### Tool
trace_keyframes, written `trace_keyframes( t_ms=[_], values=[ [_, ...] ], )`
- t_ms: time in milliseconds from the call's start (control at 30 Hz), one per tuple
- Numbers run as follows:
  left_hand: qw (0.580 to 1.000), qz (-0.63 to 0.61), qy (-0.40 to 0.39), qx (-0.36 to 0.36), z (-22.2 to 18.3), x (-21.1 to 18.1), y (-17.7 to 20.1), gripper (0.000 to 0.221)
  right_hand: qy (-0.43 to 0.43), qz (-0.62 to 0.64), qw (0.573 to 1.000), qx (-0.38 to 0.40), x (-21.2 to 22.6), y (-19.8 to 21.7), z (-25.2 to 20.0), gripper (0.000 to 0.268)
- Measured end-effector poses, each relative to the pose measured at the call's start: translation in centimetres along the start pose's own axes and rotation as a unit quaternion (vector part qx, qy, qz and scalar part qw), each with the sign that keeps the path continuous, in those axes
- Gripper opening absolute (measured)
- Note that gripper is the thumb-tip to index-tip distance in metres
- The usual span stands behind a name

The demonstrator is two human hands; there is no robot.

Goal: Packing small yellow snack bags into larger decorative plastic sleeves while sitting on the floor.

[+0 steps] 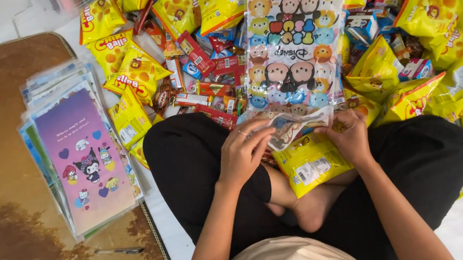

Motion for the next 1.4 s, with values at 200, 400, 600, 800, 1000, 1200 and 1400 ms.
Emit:
trace_keyframes(
  t_ms=[200, 400, 600, 800, 1000, 1200, 1400],
  values=[
    [0.994, -0.022, 0.090, -0.050, 0.9, 1.2, 1.4, 0.025, -0.039, 0.202, 0.976, 0.075, 11.2, 4.0, 1.9, 0.049],
    [0.990, -0.061, 0.121, -0.042, 1.4, 0.8, 2.3, 0.027, -0.117, 0.013, 0.993, -0.004, 1.9, 4.1, 7.0, 0.038],
    [0.987, -0.064, 0.144, -0.038, 1.1, 1.5, 2.2, 0.027, -0.230, -0.205, 0.944, 0.121, 0.7, 0.7, 9.8, 0.086],
    [0.988, -0.069, 0.134, -0.046, 1.1, 1.7, 2.3, 0.028, -0.252, 0.044, 0.967, -0.002, -1.0, 3.2, 8.2, 0.065],
    [0.992, -0.038, 0.120, -0.023, 1.3, 2.9, 1.0, 0.028, -0.255, 0.256, 0.929, -0.083, 5.1, 8.8, 4.5, 0.032],
    [0.966, -0.140, 0.217, -0.011, 3.0, 3.7, 0.7, 0.028, -0.016, 0.290, 0.957, 0.022, 17.3, 5.4, 1.7, 0.076],
    [0.943, -0.182, 0.278, -0.014, 2.1, 6.1, -0.3, 0.032, 0.114, -0.069, 0.991, 0.030, 23.2, -0.6, 2.8, 0.062]
  ],
)
Point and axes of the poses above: each hand's wrist, its own z-axis towards the middle knuckle, its own y-axis out of the back of the hand, x = y × z, the point moved 7 cm from there along z, towards the middle knuckle, and after that the axes turned 2 degrees about x, right-handed, at the moved point
